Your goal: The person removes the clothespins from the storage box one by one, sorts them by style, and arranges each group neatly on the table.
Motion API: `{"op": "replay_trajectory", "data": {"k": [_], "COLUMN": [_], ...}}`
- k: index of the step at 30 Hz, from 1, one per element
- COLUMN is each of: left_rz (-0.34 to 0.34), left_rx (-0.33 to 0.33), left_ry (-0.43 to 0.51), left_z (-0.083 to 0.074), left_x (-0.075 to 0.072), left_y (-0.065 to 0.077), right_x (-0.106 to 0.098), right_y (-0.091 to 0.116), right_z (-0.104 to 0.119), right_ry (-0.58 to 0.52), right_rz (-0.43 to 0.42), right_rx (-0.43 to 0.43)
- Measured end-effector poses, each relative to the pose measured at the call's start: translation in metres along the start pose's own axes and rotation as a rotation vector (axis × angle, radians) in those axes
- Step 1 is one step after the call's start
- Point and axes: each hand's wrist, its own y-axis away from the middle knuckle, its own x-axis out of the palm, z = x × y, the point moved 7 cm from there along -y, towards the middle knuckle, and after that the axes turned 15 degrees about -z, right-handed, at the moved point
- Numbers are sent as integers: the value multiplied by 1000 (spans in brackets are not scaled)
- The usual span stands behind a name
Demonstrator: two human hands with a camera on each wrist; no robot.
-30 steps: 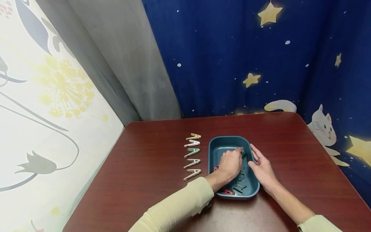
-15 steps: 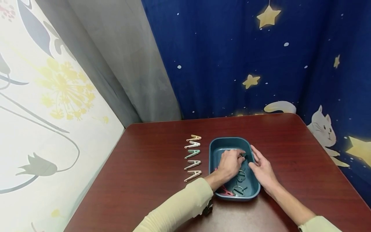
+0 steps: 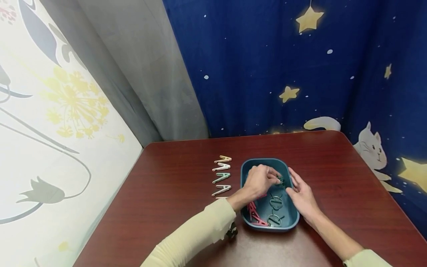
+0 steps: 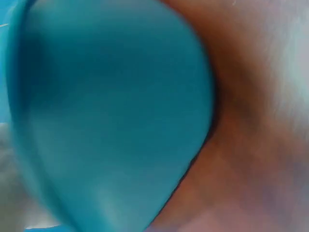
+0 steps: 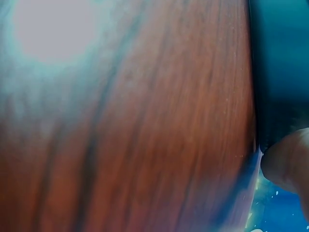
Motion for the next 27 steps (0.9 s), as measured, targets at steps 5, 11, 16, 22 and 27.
{"op": "replay_trajectory", "data": {"k": [5, 11, 16, 22, 27], "left_rz": [-9, -71, -142, -219, -290], "left_rx": [41, 3, -84, -235, -379], "left_ry": [-7, 61, 76, 85, 88], "left_z": [4, 31, 67, 123, 166], "left_x": [-27, -69, -102, -130, -143], "left_y": [-20, -53, -74, -83, -76], "right_x": [-1, -2, -2, -3, -2], "right_y": [0, 0, 0, 0, 0], "right_z": [-1, 1, 1, 2, 1], "right_ry": [3, 14, 17, 21, 19], "right_rz": [-7, -32, -39, -45, -36], "right_rx": [5, -14, -26, -25, -21]}}
